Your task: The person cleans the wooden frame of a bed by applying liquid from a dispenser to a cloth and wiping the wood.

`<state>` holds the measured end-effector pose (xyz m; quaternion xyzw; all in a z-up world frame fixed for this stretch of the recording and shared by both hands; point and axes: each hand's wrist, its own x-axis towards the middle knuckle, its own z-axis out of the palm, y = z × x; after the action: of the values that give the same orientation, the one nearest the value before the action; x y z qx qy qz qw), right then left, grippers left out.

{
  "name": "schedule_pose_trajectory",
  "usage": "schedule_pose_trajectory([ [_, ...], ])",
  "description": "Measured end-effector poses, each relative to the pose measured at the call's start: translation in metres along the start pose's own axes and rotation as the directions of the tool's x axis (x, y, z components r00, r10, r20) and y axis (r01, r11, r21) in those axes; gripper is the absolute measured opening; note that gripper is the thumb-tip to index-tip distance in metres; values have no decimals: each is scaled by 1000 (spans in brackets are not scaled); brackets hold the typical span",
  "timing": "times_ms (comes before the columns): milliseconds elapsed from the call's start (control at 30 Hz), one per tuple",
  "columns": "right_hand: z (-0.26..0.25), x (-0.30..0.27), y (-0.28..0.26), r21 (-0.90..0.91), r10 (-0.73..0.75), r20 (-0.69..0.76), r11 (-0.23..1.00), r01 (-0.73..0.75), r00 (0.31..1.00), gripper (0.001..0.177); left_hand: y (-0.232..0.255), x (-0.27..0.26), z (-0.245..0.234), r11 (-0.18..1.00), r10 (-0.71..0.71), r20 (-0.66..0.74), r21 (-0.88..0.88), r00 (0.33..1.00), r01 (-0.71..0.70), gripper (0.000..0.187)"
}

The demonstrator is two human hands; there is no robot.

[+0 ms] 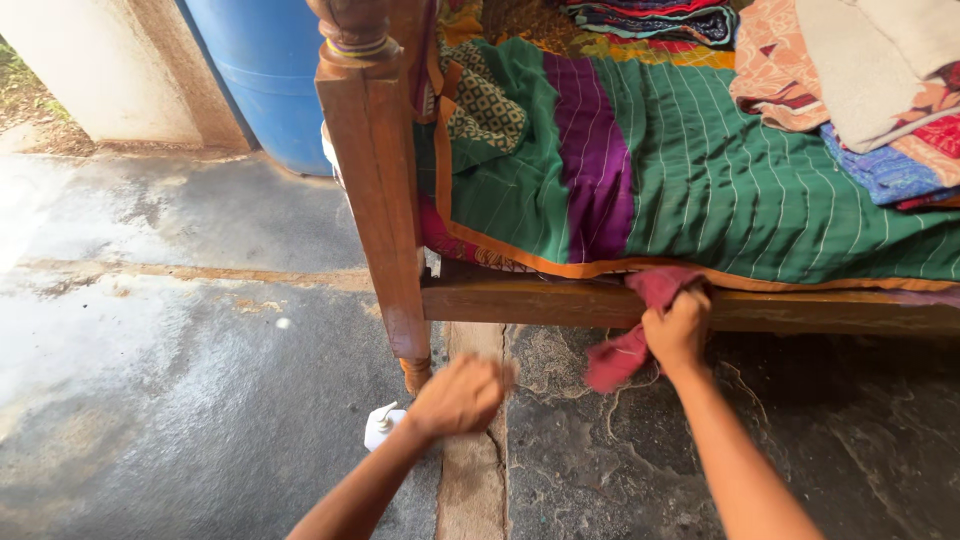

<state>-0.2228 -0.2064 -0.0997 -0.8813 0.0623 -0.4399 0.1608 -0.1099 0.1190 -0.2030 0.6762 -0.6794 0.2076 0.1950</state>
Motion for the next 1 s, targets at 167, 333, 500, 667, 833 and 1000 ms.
schedule_pose_trajectory([
  [167,28,-13,-31,-25,-232,-119,973,231,965,30,37,-113,35,995,24,186,-98,982,-5,41],
  [333,93,-41,-43,-53,-383,58,921,386,922,9,65,-178,57,543,-838,143,129,526,830,73],
  [500,114,-31,-14,-73,-242,51,967,246,969,21,76,-178,106,-2,-966,-255,-127,-35,992,119],
  [667,100,28,3,-45,-204,155,976,214,966,21,44,-187,129,-162,-985,-61,-13,-163,987,123],
  [833,67,80,-12,4,-86,410,996,93,908,28,37,-182,115,-109,-954,-162,-592,-251,798,112],
  [1000,64,98,-42,76,-102,397,994,78,912,15,47,-182,86,-144,-969,-86,-564,-232,813,83],
])
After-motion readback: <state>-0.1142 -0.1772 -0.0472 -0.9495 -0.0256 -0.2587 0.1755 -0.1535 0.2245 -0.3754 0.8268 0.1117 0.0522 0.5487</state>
